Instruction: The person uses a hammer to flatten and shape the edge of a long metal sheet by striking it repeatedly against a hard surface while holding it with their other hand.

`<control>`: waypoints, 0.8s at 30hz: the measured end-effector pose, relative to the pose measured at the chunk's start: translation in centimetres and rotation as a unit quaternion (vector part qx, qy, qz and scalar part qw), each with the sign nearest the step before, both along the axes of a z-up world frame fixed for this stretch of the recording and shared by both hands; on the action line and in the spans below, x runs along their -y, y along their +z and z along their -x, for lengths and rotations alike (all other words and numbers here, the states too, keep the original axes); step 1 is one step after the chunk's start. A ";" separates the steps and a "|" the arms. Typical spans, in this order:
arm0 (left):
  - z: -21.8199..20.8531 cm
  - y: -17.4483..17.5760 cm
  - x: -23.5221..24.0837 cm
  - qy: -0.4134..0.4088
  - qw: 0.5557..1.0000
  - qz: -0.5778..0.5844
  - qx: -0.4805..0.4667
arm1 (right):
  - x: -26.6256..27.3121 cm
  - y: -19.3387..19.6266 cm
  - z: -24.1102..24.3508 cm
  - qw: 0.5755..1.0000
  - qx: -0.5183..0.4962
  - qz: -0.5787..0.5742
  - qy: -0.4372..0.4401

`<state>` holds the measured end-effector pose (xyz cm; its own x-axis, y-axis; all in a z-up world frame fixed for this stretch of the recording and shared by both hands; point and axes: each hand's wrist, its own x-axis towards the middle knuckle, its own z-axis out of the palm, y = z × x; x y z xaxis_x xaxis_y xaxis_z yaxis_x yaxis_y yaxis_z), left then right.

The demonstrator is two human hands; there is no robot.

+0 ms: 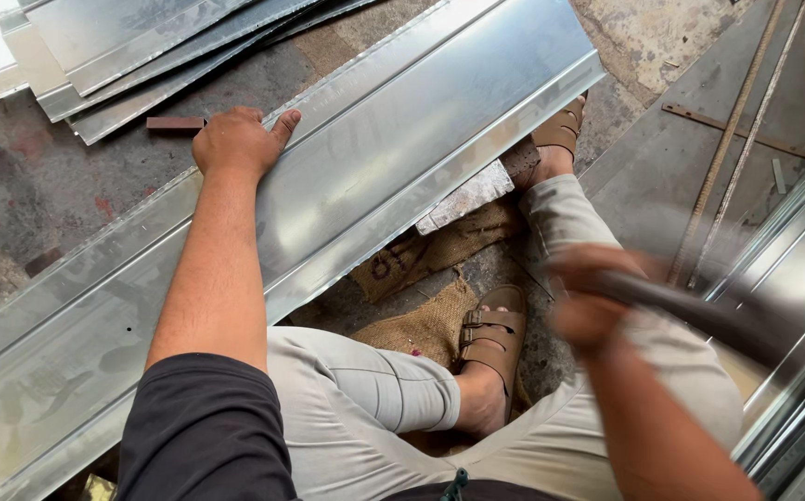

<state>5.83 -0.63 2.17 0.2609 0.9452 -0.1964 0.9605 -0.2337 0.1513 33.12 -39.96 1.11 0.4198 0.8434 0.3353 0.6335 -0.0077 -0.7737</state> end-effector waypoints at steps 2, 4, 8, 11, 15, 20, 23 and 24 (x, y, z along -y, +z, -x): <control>0.1 -0.4 0.0 -0.004 1.000 -0.005 0.003 | -1.0 -1.3 2.1 0.977 0.030 0.212 -0.025; -0.1 -0.6 -0.5 -0.003 1.000 0.013 -0.008 | -1.7 -0.1 2.8 0.956 -0.011 0.287 -0.059; 1.0 -1.6 -0.4 -0.028 0.999 0.026 -0.016 | -1.2 4.7 2.0 0.986 0.145 0.073 -0.036; 1.5 -1.1 -0.8 -0.008 1.000 0.024 -0.006 | 0.6 9.9 0.1 0.947 -0.191 -0.244 0.083; 2.2 -0.5 -0.8 0.007 0.999 0.046 -0.016 | 1.3 9.1 -0.9 0.933 -0.152 -0.313 0.088; 2.3 -0.8 -0.4 0.008 0.998 0.054 -0.005 | -1.9 -0.5 2.7 0.986 0.054 0.158 -0.004; 2.5 -0.6 -1.0 -0.013 0.999 0.036 0.008 | -2.6 -0.2 2.1 0.966 -0.003 0.244 -0.086; 2.5 -0.5 -1.2 -0.012 0.999 0.045 0.006 | -2.3 0.5 1.5 0.981 0.008 0.170 -0.090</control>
